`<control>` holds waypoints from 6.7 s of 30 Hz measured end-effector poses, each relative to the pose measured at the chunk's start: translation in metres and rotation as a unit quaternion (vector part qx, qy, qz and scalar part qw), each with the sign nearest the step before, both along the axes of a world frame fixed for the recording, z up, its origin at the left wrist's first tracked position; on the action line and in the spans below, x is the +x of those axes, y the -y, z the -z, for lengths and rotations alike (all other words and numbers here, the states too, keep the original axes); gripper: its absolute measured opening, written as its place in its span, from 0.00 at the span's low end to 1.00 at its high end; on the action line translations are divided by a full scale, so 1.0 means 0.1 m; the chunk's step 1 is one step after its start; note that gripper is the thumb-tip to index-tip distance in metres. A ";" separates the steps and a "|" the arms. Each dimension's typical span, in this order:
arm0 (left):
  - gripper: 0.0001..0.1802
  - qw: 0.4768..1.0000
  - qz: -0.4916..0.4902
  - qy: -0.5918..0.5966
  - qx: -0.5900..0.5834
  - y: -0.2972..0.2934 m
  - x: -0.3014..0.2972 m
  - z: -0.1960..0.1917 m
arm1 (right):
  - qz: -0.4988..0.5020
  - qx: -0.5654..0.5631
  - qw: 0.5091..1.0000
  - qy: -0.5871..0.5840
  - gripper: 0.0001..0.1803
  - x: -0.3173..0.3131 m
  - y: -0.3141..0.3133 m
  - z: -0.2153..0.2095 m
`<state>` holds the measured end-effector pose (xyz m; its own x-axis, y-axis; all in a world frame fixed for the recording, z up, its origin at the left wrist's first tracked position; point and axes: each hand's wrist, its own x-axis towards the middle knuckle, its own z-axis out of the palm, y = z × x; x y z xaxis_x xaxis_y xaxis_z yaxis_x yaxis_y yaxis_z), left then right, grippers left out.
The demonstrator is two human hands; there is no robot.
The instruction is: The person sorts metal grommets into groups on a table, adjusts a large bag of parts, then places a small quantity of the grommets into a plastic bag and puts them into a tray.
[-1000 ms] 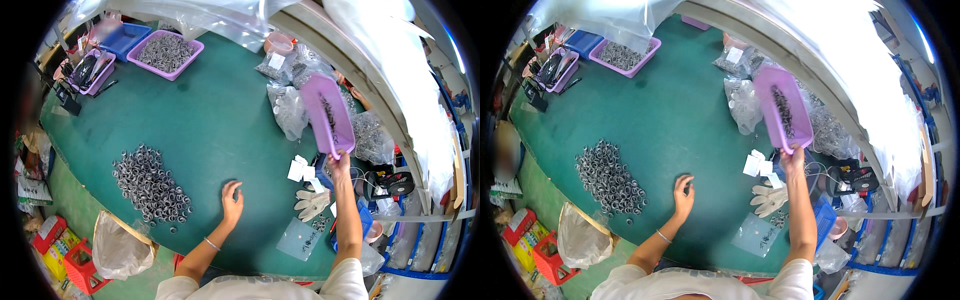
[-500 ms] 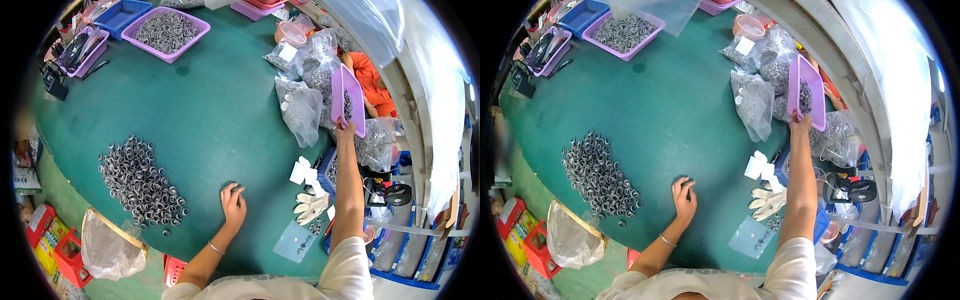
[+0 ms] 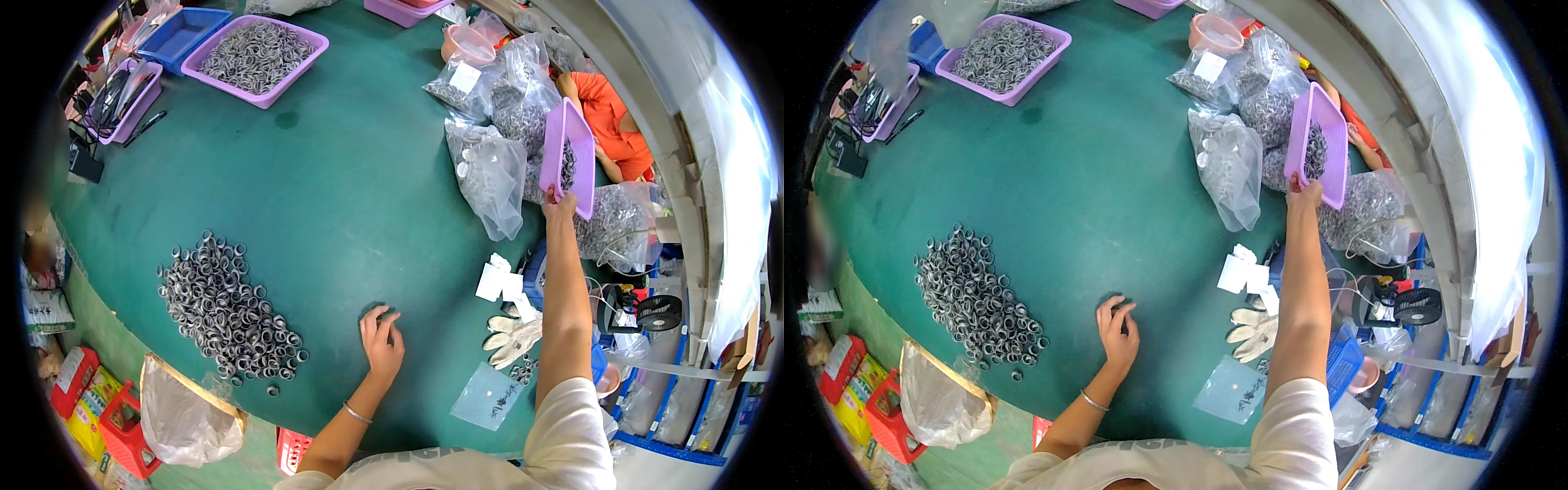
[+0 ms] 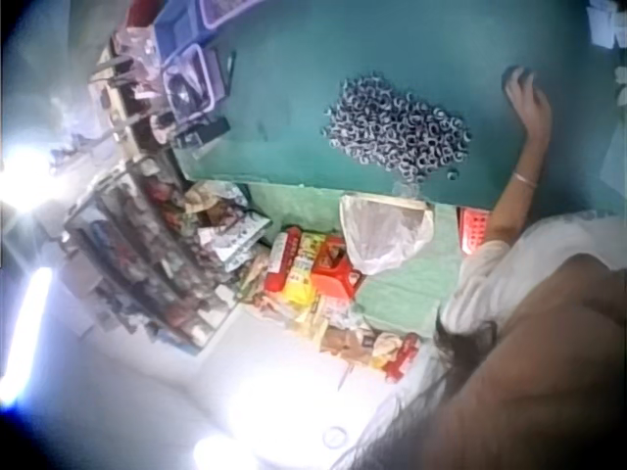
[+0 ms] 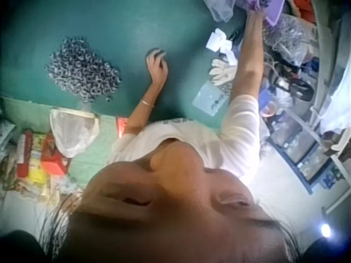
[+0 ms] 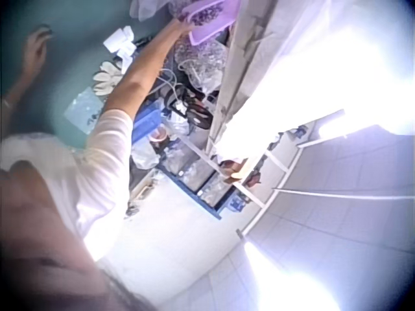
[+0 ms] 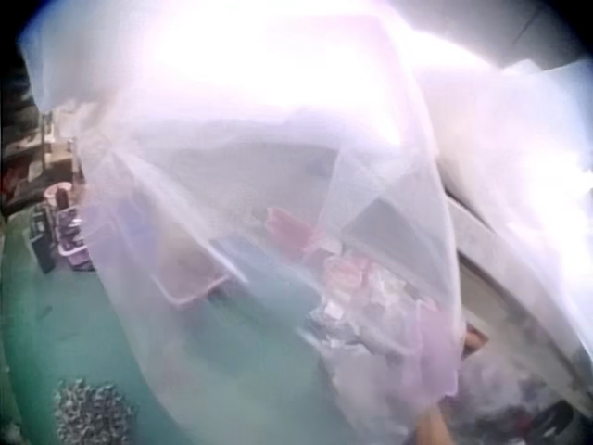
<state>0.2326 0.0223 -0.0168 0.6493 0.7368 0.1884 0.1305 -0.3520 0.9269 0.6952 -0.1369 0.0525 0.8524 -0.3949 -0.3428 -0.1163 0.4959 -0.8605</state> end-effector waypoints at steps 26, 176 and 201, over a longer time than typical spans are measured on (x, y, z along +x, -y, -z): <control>0.15 1.000 -0.001 -0.001 0.024 0.02 0.02 -0.01 | -0.137 0.080 0.987 0.007 0.18 0.00 0.13 -0.19; 0.23 0.335 0.329 0.041 -0.882 1.89 -0.27 0.01 | -0.339 -0.532 0.750 0.198 0.10 -4.91 1.68 -0.14; 0.27 0.355 0.408 0.043 -0.840 1.78 -0.35 -0.46 | -0.142 -0.601 0.786 0.038 0.09 -4.22 2.67 0.38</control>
